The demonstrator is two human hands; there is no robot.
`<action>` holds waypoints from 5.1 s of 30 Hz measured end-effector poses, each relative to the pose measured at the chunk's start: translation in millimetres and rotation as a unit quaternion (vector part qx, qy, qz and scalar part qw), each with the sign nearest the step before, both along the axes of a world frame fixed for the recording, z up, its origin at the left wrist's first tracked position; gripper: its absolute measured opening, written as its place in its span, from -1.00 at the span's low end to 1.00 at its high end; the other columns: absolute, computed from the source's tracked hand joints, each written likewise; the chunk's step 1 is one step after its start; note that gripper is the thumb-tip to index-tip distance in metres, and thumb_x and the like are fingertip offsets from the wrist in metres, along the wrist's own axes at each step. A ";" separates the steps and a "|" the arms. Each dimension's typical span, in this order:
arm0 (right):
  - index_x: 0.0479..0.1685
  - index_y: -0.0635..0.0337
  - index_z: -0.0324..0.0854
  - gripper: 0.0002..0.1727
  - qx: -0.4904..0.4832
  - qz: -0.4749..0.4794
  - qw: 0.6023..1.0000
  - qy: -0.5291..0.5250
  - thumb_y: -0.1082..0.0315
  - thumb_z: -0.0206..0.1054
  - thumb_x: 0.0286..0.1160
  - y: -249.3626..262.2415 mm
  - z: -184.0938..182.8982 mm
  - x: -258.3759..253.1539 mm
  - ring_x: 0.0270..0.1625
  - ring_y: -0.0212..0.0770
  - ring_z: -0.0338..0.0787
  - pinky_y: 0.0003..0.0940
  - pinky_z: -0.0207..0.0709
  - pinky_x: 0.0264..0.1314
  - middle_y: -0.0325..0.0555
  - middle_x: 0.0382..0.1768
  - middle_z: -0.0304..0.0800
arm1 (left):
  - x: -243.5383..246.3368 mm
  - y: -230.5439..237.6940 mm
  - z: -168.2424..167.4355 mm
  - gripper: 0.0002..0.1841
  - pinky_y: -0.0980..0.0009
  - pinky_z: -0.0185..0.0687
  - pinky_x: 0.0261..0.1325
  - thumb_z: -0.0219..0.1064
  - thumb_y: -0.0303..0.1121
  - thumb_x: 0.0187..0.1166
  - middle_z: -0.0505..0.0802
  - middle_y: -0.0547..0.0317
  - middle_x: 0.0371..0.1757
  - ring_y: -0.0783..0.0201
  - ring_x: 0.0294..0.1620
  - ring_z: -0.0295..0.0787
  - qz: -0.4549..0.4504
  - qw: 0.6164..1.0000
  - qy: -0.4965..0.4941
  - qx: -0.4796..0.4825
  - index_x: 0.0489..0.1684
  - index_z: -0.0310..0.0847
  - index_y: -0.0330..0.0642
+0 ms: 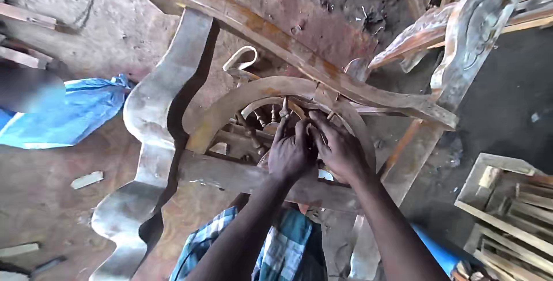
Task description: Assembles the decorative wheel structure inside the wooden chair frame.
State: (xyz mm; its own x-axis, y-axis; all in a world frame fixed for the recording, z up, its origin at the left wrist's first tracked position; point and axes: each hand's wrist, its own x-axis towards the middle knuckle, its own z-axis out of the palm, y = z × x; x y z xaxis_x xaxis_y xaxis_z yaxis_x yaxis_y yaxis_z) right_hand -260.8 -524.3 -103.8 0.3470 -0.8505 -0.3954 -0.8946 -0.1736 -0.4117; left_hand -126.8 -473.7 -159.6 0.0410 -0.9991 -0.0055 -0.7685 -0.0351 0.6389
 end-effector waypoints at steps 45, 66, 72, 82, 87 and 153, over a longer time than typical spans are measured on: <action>0.60 -0.05 0.58 -0.54 -0.145 0.087 0.979 -0.111 0.21 0.11 0.79 50.8 -48.7 -45.4 0.63 -0.11 0.56 0.05 0.22 0.76 -0.28 0.54 0.68 | 12.8 21.4 -1.8 -0.36 -0.15 0.00 0.80 0.15 -0.03 0.63 0.93 0.24 -0.01 0.18 0.30 0.79 -0.055 0.998 -0.029 0.024 0.70 0.33 -0.08; 0.49 0.11 0.61 -0.46 0.034 -0.268 0.959 -0.082 0.05 -0.16 0.90 68.3 -1.9 32.0 0.62 -0.01 0.52 0.32 -0.12 0.80 0.00 0.40 0.73 | 40.9 10.3 -3.4 -0.50 -0.11 0.17 0.67 -0.03 -0.02 0.71 0.85 0.13 0.32 0.05 0.60 0.56 -0.191 0.974 -0.118 -0.036 0.46 0.60 0.00; 0.66 0.09 0.48 -0.45 0.124 -0.270 0.948 -0.119 0.13 -0.01 0.78 54.0 7.8 15.8 0.63 0.02 0.48 0.37 0.05 0.69 0.04 0.55 0.59 | 40.3 10.6 -4.1 -0.60 -0.08 0.24 0.66 -0.01 -0.07 0.75 0.89 0.23 0.21 0.13 0.51 0.64 -0.195 0.973 -0.113 -0.047 0.23 0.72 0.07; 0.62 0.09 0.48 -0.49 0.199 -0.350 0.909 -0.112 0.22 0.10 0.72 29.7 3.8 26.3 0.51 0.14 0.55 0.30 0.37 0.45 0.19 0.49 0.57 | 44.1 7.9 -6.6 -0.60 -0.07 0.19 0.68 -0.07 -0.08 0.78 0.89 0.30 0.18 0.18 0.53 0.62 -0.212 0.973 -0.092 -0.029 0.21 0.71 0.09; 0.68 0.00 0.43 -0.41 0.217 -0.358 0.901 -0.116 0.17 0.13 0.61 30.8 12.8 22.5 0.32 0.12 0.63 0.25 0.54 0.13 0.16 0.47 0.56 | 44.6 3.4 -6.8 -0.60 -0.10 0.21 0.68 -0.05 -0.07 0.78 0.90 0.31 0.16 0.19 0.48 0.66 -0.204 0.975 -0.081 -0.038 0.18 0.73 0.08; 0.85 0.17 0.03 -0.39 0.418 -0.374 0.811 -0.167 0.26 -0.09 0.85 -5.0 44.9 32.6 -0.45 -0.25 0.83 -0.36 0.71 -0.39 -0.05 -0.34 0.86 | 44.5 4.4 -4.2 -0.68 0.07 0.35 0.57 0.02 -0.19 0.78 0.91 0.32 0.18 0.24 0.45 0.69 -0.196 0.976 -0.100 -0.009 0.13 0.73 0.05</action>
State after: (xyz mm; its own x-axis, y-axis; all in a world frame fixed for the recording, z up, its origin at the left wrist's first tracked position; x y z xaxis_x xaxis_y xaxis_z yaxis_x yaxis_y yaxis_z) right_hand -228.2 -529.3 -58.8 0.0650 -0.3555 -0.9324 -0.4356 0.8305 -0.3471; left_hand -82.3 -469.3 -163.8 -0.3449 -0.9384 -0.0195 -0.8301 0.2953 0.4730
